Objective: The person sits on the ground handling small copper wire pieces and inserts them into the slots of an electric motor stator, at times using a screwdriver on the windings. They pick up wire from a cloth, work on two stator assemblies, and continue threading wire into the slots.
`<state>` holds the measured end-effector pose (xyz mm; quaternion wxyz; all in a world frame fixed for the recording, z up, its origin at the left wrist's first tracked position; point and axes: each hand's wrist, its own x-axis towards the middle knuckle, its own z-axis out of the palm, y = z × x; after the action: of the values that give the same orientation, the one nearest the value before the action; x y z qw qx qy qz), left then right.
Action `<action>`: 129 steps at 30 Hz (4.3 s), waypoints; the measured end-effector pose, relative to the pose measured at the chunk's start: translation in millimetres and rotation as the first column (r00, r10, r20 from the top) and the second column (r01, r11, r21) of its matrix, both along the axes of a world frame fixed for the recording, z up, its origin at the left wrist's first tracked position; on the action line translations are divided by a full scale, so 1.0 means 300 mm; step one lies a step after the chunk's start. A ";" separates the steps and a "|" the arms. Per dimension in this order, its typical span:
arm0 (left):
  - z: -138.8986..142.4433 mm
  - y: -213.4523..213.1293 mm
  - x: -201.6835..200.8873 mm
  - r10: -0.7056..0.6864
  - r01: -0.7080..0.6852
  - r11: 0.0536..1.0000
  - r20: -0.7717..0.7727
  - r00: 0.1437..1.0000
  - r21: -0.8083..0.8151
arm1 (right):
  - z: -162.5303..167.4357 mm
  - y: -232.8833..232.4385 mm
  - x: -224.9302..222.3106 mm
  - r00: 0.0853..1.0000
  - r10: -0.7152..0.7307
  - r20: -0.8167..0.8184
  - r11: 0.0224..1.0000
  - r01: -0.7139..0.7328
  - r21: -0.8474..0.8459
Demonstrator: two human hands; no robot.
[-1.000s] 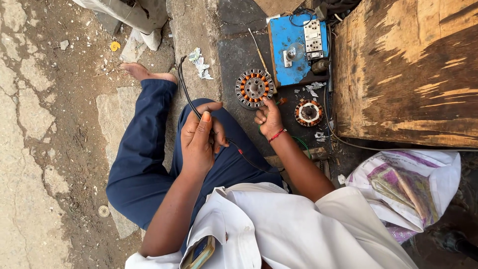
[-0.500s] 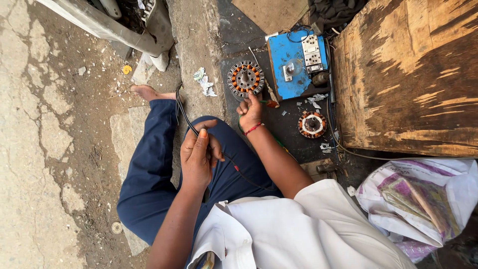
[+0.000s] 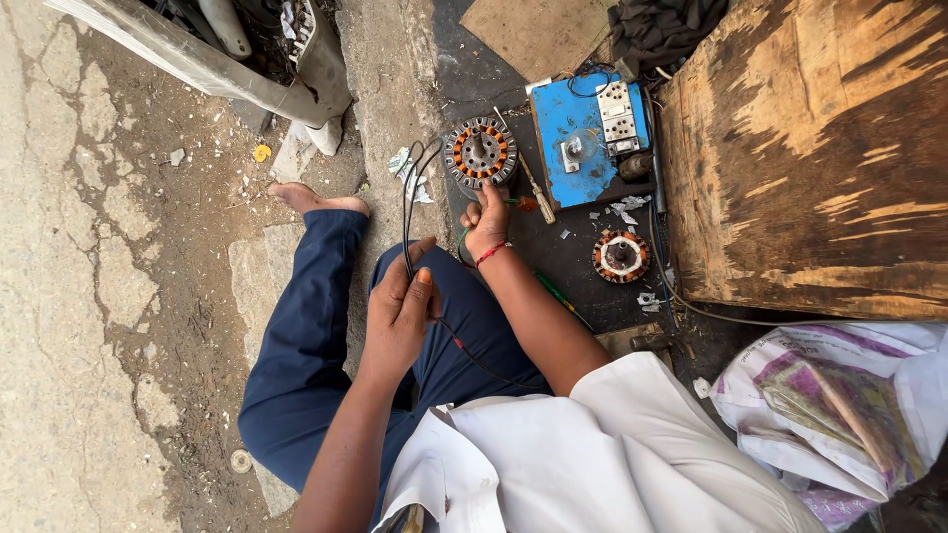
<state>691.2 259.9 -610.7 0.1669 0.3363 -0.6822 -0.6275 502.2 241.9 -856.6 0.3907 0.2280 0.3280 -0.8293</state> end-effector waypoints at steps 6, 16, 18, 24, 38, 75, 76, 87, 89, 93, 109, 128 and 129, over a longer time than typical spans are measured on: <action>0.024 0.049 -0.040 -0.030 0.033 0.998 -0.051 0.998 0.050 | 0.098 0.215 -0.013 0.976 0.118 -0.182 0.975 -0.079 0.207; -0.018 0.126 -0.095 -0.054 0.051 0.999 -0.218 0.974 -0.019 | 0.400 0.811 -0.208 0.676 0.464 -0.572 0.879 -0.269 0.394; -0.032 0.157 -0.132 -0.052 0.066 0.997 -0.278 0.959 0.041 | 0.463 0.862 -0.211 0.697 0.423 -0.579 0.906 -0.327 0.269; -0.083 0.345 -0.256 -0.143 0.088 0.970 -0.243 0.959 -0.224 | 0.636 0.789 -0.140 0.696 0.371 -0.615 0.919 -0.371 0.134; -0.207 0.474 -0.294 -0.407 0.379 0.769 0.063 0.911 -0.515 | 0.702 0.857 -0.204 0.623 0.451 -0.639 0.882 -0.418 0.215; 0.128 0.129 -0.379 0.132 0.222 0.899 -0.718 0.684 0.377 | 1.172 1.860 -0.115 0.074 0.319 -0.945 0.865 0.385 0.322; 0.080 0.137 -0.401 0.115 0.224 0.896 -0.687 0.718 0.384 | 1.189 1.875 -0.091 0.048 0.358 -0.932 0.846 0.405 0.346; -0.457 0.179 -0.473 -0.049 0.125 0.963 -0.300 0.953 0.239 | 1.254 1.611 -0.023 -0.047 0.592 -0.805 0.707 0.510 0.490; -0.496 0.185 -0.452 -0.050 0.130 0.964 -0.321 0.946 0.231 | 1.210 1.504 -0.049 0.026 0.664 -0.748 0.671 0.421 0.610; -0.526 0.202 -0.413 -0.031 0.145 0.949 -0.376 0.926 0.280 | 1.050 1.269 -0.111 0.150 0.856 -0.495 0.458 0.226 0.860; -0.573 0.179 -0.330 0.351 -0.114 0.836 -0.364 0.863 0.537 | 0.660 1.060 -0.411 0.421 0.594 -0.686 0.733 0.068 0.676; -0.691 0.249 -0.319 0.352 -0.060 0.758 -0.329 0.876 0.650 | 0.764 0.976 -0.472 -0.152 0.952 -0.265 0.299 0.644 0.704; -0.693 0.255 -0.311 0.352 -0.061 0.756 -0.326 0.878 0.652 | 0.758 0.982 -0.469 -0.148 0.941 -0.305 0.330 0.615 0.716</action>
<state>598.0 336.3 -818.6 0.2619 0.3006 -0.3391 -0.8521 361.5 536.4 -629.3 -0.0337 -0.3791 0.9000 -0.2126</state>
